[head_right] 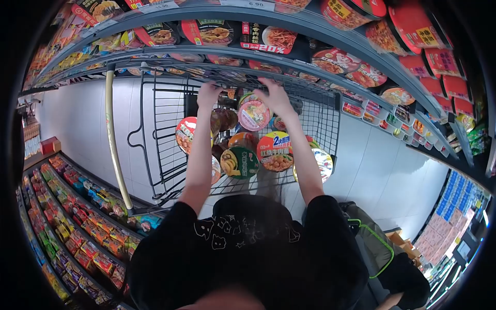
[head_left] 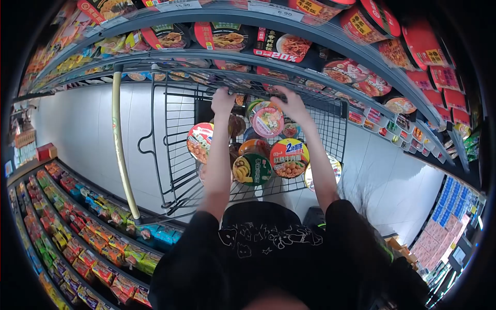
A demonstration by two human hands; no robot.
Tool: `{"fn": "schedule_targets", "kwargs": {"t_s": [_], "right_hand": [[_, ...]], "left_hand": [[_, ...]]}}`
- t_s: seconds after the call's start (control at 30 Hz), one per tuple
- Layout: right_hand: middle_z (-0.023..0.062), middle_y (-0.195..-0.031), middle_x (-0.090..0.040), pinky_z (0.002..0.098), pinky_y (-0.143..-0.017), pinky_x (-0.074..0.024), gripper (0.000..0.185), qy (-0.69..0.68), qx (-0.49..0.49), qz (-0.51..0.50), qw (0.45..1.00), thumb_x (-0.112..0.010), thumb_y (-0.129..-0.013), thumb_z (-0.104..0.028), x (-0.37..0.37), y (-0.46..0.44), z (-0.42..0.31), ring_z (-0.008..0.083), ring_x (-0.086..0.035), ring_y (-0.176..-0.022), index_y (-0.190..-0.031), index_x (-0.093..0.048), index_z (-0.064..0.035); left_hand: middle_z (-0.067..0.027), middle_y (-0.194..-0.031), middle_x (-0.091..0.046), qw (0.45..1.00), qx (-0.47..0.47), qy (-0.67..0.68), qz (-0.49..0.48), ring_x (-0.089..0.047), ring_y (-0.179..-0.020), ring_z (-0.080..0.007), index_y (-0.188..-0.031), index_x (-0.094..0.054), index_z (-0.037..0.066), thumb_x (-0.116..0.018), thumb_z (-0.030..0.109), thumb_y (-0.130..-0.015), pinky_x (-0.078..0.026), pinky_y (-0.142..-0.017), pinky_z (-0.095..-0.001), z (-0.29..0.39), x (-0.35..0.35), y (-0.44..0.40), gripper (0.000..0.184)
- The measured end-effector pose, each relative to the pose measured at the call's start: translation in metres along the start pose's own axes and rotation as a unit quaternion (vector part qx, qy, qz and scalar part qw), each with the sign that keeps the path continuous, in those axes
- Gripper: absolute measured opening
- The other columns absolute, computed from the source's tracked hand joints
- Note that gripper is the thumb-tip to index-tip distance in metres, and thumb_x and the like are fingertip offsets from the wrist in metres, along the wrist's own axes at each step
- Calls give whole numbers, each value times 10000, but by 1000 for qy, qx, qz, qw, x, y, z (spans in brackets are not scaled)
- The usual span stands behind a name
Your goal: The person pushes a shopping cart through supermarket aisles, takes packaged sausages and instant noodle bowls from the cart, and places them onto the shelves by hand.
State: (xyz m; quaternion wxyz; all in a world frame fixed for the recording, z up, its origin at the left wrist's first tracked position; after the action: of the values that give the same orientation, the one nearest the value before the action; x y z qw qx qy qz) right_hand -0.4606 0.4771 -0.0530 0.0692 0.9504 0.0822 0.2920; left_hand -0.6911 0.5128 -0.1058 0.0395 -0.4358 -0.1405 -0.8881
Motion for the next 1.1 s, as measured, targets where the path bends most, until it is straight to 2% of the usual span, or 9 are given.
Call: {"fn": "schedule_targets", "kwargs": {"t_s": [0.23, 0.4, 0.47, 0.53, 0.73, 0.8, 0.87, 0.9, 1.1], "right_hand": [[139, -1322, -255, 609, -925, -166, 747, 297, 76, 18, 952, -716, -568, -328, -54, 41, -44, 364, -162, -1246, -1220, -404, -137], [150, -1296, -274, 601, -931, -182, 817, 281, 58, -6, 958, -725, -548, -360, -69, 49, -24, 357, -218, -1222, -1250, -360, -157], [140, -1288, -289, 597, -936, -174, 828, 268, 63, 1, 961, -738, -521, -350, -66, 47, -19, 346, -213, -1225, -1238, -375, -151], [140, -1288, -289, 591, -936, -179, 841, 264, 57, 8, 963, -735, -518, -359, -64, 51, -17, 344, -226, -1219, -1245, -365, -157], [138, -1288, -292, 586, -941, -176, 837, 255, 65, 14, 965, -731, -524, -366, -67, 52, -15, 342, -239, -1212, -1248, -362, -168], [137, -1289, -293, 584, -942, -174, 839, 255, 66, 22, 964, -732, -521, -367, -70, 51, -16, 340, -243, -1209, -1248, -362, -168], [137, -1289, -293, 582, -944, -172, 842, 250, 70, 23, 965, -733, -519, -368, -73, 50, -17, 338, -247, -1206, -1247, -362, -168], [133, -1289, -295, 579, -944, -172, 845, 254, 76, 27, 964, -737, -514, -367, -76, 48, -18, 336, -249, -1205, -1246, -363, -168], [133, -1280, -288, 572, -960, -116, 787, 251, 93, 32, 963, -693, -586, -399, -80, 49, -25, 335, -212, -1218, -1246, -343, -149]], "left_hand": [[-172, -1246, -381, 943, 108, -169, -265, -397, -1141, -302, -1248, -349, 93, -646, 557, -540, -393, -883, -378, -60, -124, -61, 897], [-223, -1325, -172, 939, 204, -160, -227, -227, -1218, -361, -1345, 11, 163, -728, 539, -449, -276, -971, -437, -79, -159, -52, 1221], [-139, -1386, -44, 936, 122, -210, -256, -135, -1233, -388, -1342, -141, 283, -691, 590, -480, -255, -979, -458, -115, -191, -60, 1068], [-164, -1338, -97, 925, 153, -203, -283, -126, -1245, -341, -1340, 63, 248, -736, 622, -360, -260, -953, -518, -121, -199, -67, 1318], [-184, -1282, -154, 942, 142, -176, -249, -149, -1224, -354, -1341, 5, 295, -758, 575, -380, -323, -899, -537, -115, -194, -63, 1259], [-199, -1325, -256, 944, 111, -179, -254, -181, -1211, -392, -1346, -89, 191, -683, 627, -434, -169, -990, -445, -106, -187, -62, 1173], [-190, -1240, -232, 954, 118, -184, -205, -282, -1156, -372, -1332, -111, 284, -759, 554, -404, -365, -891, -475, -96, -174, -61, 1164], [-185, -1204, -275, 958, 100, -152, -223, -360, -1092, -364, -1321, -151, 203, -765, 526, -415, -412, -841, -456, -83, -157, -58, 1141], [-199, -1172, -316, 914, 111, -307, -241, -406, -1067, -361, -1254, -247, 61, -715, 543, -461, -464, -758, -419, -7, -83, -50, 1040]]}}
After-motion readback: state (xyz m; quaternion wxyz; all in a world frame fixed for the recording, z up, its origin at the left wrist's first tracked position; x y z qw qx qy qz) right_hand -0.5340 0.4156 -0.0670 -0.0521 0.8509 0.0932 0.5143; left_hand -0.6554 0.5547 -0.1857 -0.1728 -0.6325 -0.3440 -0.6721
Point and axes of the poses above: each hand's wrist, its own y-axis away from the middle knuckle, its own x-axis out of the back of the hand, z = x × y, the point moved 3 cm from there along -y, towards the middle knuckle
